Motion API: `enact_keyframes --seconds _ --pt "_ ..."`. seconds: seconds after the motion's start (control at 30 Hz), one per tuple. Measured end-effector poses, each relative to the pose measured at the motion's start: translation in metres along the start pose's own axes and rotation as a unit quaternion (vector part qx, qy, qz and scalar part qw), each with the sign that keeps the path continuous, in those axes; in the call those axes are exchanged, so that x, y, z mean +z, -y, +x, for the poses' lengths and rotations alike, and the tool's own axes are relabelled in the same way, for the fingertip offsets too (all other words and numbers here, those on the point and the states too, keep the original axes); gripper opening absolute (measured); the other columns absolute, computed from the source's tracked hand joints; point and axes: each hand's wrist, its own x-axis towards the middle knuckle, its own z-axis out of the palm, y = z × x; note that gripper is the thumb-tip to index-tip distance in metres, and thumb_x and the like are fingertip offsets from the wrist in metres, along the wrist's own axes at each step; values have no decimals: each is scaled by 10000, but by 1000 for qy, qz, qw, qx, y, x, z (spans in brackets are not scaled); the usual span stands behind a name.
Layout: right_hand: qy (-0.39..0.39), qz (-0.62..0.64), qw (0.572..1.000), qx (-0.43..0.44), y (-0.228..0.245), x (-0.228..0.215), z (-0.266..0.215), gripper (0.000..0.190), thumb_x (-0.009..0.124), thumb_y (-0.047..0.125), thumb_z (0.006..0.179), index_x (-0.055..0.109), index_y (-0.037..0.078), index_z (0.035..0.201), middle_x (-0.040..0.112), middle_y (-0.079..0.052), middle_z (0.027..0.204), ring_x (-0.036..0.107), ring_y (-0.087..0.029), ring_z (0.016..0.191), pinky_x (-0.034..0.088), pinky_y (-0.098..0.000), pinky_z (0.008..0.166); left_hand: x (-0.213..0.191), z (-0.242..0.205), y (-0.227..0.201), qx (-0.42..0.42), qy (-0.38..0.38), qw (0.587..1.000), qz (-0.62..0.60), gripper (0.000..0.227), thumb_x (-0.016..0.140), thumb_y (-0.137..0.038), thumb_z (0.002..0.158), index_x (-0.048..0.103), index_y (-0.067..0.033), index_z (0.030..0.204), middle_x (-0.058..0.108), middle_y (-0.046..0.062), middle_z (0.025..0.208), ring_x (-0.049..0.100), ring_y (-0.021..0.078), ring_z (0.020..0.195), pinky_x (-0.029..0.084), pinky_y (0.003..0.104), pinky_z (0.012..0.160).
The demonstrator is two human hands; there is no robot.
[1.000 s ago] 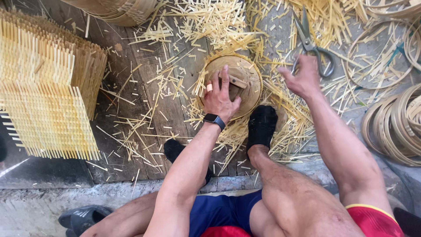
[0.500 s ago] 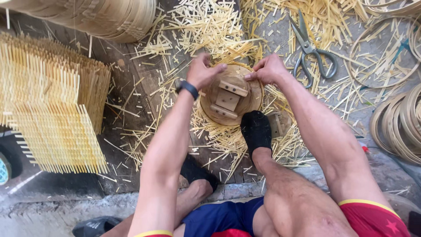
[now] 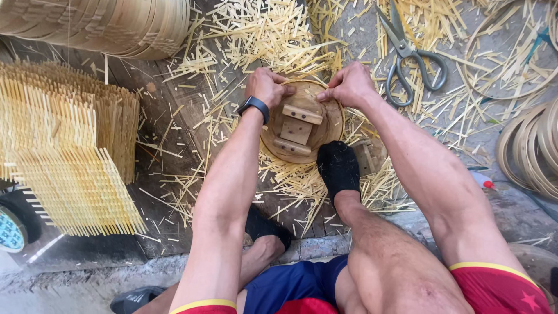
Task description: The person sits on the floor and weaves a circular bamboo mat by placing a bamboo ring onto a flat woven sheet, then uses shears to trim the excess bamboo strips around the ring. The person repeats this process multiple times, stacking the finished circular mats.
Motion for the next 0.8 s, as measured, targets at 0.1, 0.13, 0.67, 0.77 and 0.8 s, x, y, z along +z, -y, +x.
enact_keyframes --seconds 0.1,0.13,0.67,0.77,0.8 --pt "-35 -4 999 0 3 2 -6 345 965 290 676 825 65 896 780 -91 837 701 -164 723 585 -339 733 4 -7 -1 17 -45 999 -9 440 977 -338 591 821 -118 939 762 78 989 711 239 924 547 360 835" --pt "-45 -2 999 5 4 4 -9 334 959 285 689 827 62 901 782 -93 846 701 -164 725 589 -339 738 6 -10 -1 5 -55 998 -18 434 971 -331 593 817 -112 935 756 78 980 711 241 928 547 362 839" --pt "53 302 949 81 -49 19 -84 271 780 133 893 714 -66 1066 745 -132 925 734 -188 748 636 -308 643 81 -162 16 211 -242 947 -16 928 796 -339 867 279 -113 1604 457 271 1489 535 459 1309 505 520 1062" --pt "-3 354 932 79 -49 29 -79 258 770 122 889 719 -50 1074 754 -140 947 740 -193 732 652 -311 632 80 -144 12 210 -241 947 -21 863 771 -296 916 299 -120 1617 488 264 1496 556 435 1313 513 511 1068" --pt "-23 371 926 68 -49 29 -76 253 762 134 892 724 -25 1085 762 -127 955 742 -184 740 655 -304 637 77 -137 10 213 -239 947 -26 862 772 -297 914 304 -110 1613 489 272 1492 558 434 1305 513 509 1054"
